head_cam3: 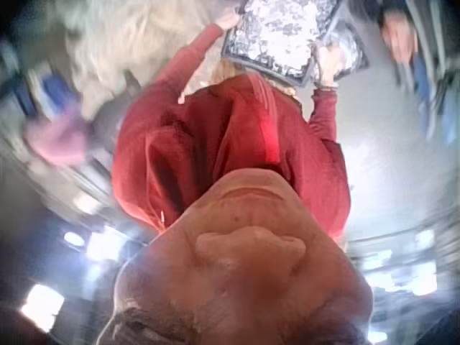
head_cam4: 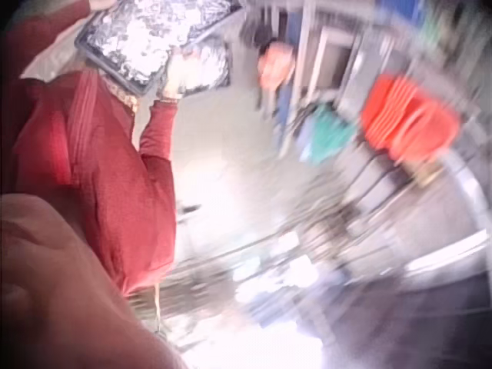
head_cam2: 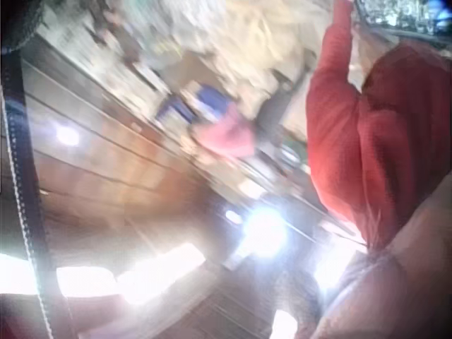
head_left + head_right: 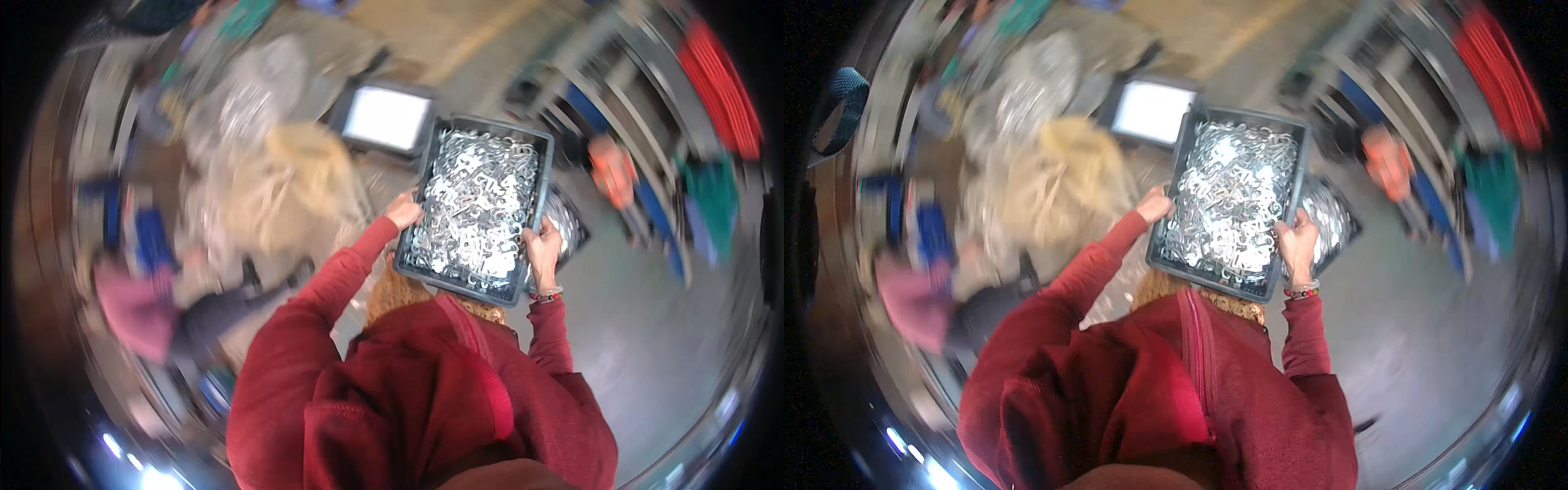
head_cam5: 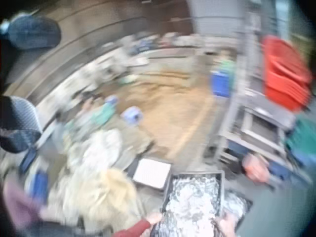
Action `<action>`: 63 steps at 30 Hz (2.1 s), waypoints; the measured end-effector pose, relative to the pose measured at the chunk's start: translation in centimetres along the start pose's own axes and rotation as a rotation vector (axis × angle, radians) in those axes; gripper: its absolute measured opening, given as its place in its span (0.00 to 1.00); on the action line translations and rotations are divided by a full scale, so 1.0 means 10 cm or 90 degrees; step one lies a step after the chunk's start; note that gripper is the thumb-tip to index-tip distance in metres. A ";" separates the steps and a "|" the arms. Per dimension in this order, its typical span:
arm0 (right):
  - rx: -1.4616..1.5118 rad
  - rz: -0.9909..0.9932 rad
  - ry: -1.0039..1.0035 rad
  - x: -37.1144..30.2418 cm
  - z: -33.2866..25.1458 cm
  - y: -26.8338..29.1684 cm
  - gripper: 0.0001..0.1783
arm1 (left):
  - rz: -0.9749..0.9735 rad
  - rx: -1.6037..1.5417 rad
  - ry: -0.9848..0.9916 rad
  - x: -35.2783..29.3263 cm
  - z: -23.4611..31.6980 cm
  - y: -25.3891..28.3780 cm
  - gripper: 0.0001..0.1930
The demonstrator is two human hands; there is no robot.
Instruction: The person pours metal parts from a bag into crates, stacks the crates, and walks to another workstation. The person then sits down and sorts metal buckles from a plastic sheet by hand.
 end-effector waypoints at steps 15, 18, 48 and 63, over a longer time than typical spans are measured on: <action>-0.216 -0.278 0.340 0.53 -0.25 -0.61 0.12 | 0.601 -0.464 0.122 -1.09 -0.54 -1.14 0.38; -0.264 -0.256 0.339 0.48 -0.19 -0.58 0.15 | 0.636 -0.520 0.103 -1.17 -0.53 -1.30 0.38; -0.134 -0.157 0.289 0.52 0.50 0.00 0.08 | 0.463 -0.484 -0.064 -0.75 -0.38 -1.34 0.38; -0.236 -0.125 0.452 0.78 0.49 0.00 0.12 | 0.530 -0.547 -0.057 -0.66 -0.52 -1.62 0.40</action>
Point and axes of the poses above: each hand's wrist, its own x-axis towards the middle knuckle, its own y-axis out of the back of the hand, z = x × y, the point moved 7 cm from there along x, towards the middle knuckle, and after that the axes turned 14 degrees about -y, right-handed, at the moved point
